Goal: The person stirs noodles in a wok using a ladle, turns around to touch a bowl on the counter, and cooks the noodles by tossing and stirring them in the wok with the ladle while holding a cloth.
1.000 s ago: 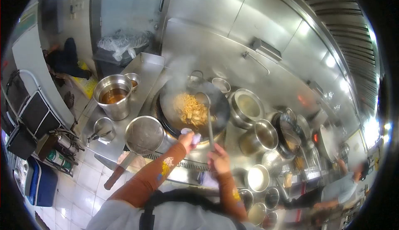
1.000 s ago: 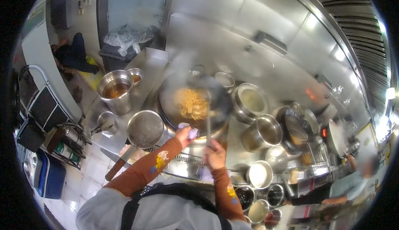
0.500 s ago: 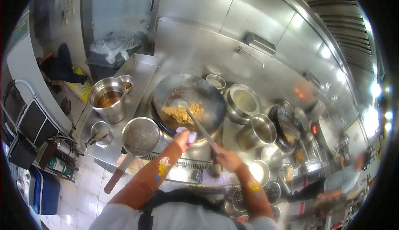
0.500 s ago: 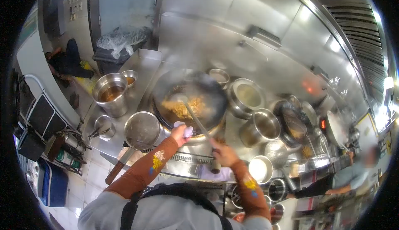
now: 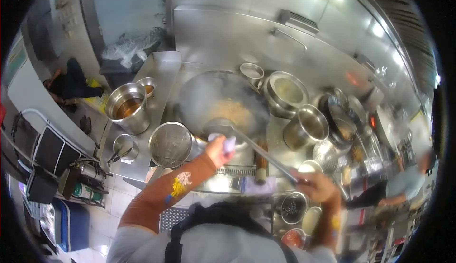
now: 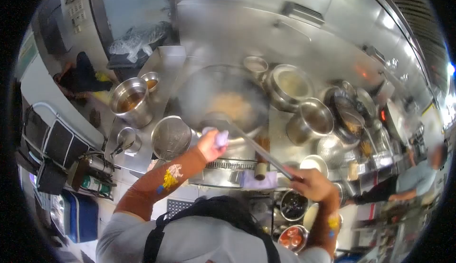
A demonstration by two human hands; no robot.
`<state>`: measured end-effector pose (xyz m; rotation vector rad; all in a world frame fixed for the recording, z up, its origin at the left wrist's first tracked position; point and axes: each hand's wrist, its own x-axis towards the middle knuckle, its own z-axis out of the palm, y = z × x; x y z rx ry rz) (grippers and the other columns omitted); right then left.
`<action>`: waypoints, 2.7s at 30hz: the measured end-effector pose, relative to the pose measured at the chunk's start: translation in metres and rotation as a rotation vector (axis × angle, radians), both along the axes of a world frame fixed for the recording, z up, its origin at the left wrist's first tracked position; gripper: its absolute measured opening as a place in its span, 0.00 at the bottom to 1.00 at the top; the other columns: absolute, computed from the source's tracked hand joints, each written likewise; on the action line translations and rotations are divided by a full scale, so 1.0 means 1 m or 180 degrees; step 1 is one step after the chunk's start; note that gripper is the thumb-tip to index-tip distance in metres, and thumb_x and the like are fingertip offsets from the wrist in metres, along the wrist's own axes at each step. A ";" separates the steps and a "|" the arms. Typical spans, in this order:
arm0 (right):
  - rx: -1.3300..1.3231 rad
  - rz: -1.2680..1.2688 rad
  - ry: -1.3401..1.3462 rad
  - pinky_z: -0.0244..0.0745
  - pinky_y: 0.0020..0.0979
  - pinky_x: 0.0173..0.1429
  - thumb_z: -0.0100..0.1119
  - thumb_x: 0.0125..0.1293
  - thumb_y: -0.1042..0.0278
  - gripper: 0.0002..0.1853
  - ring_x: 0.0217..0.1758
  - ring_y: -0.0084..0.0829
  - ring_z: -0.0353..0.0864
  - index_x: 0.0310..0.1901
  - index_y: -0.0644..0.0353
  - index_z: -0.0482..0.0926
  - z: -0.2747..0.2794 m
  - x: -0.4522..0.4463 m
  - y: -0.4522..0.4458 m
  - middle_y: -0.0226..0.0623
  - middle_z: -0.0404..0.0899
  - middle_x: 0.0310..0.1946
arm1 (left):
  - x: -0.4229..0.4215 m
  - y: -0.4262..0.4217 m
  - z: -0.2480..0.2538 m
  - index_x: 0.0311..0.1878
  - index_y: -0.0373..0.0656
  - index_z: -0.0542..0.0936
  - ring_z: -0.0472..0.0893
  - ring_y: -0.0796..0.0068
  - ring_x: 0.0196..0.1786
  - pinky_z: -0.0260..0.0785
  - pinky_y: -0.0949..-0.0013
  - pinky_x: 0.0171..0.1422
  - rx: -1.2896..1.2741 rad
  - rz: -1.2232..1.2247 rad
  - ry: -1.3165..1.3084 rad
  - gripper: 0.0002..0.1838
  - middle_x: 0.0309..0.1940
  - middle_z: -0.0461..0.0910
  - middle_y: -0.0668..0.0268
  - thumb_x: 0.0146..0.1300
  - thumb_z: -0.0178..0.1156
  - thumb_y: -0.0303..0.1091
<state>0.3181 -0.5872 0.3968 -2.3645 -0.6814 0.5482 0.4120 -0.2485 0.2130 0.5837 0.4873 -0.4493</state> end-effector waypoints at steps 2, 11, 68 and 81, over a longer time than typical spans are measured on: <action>-0.0198 -0.0060 -0.0361 0.72 0.32 0.34 0.59 0.57 0.73 0.30 0.25 0.29 0.77 0.64 0.49 0.70 -0.011 0.015 0.036 0.42 0.78 0.23 | 0.007 -0.007 -0.014 0.45 0.46 0.72 0.78 0.66 0.37 0.72 0.65 0.32 0.0118 0.0330 -0.0092 0.12 0.37 0.77 0.64 0.67 0.51 0.42; -0.0278 0.0232 -0.0541 0.76 0.41 0.40 0.55 0.55 0.76 0.31 0.33 0.48 0.81 0.64 0.58 0.67 -0.001 0.014 0.041 0.53 0.79 0.30 | -0.068 -0.009 -0.042 0.48 0.45 0.72 0.77 0.66 0.40 0.73 0.64 0.36 -0.0197 0.0266 -0.0011 0.12 0.40 0.76 0.62 0.69 0.49 0.42; -0.0989 -0.0103 -0.1648 0.76 0.45 0.44 0.56 0.55 0.72 0.37 0.37 0.51 0.80 0.69 0.48 0.59 -0.113 0.062 0.052 0.54 0.79 0.37 | 0.061 -0.006 -0.069 0.50 0.47 0.69 0.80 0.64 0.32 0.69 0.64 0.23 0.0600 0.0541 -0.0122 0.14 0.37 0.80 0.61 0.64 0.53 0.39; -0.0553 0.0231 -0.0685 0.75 0.34 0.36 0.59 0.57 0.72 0.31 0.27 0.39 0.81 0.65 0.52 0.68 -0.012 0.031 0.048 0.47 0.80 0.26 | -0.007 -0.011 0.005 0.50 0.47 0.71 0.78 0.62 0.42 0.73 0.62 0.38 0.0161 0.0517 0.0003 0.14 0.43 0.77 0.62 0.68 0.50 0.44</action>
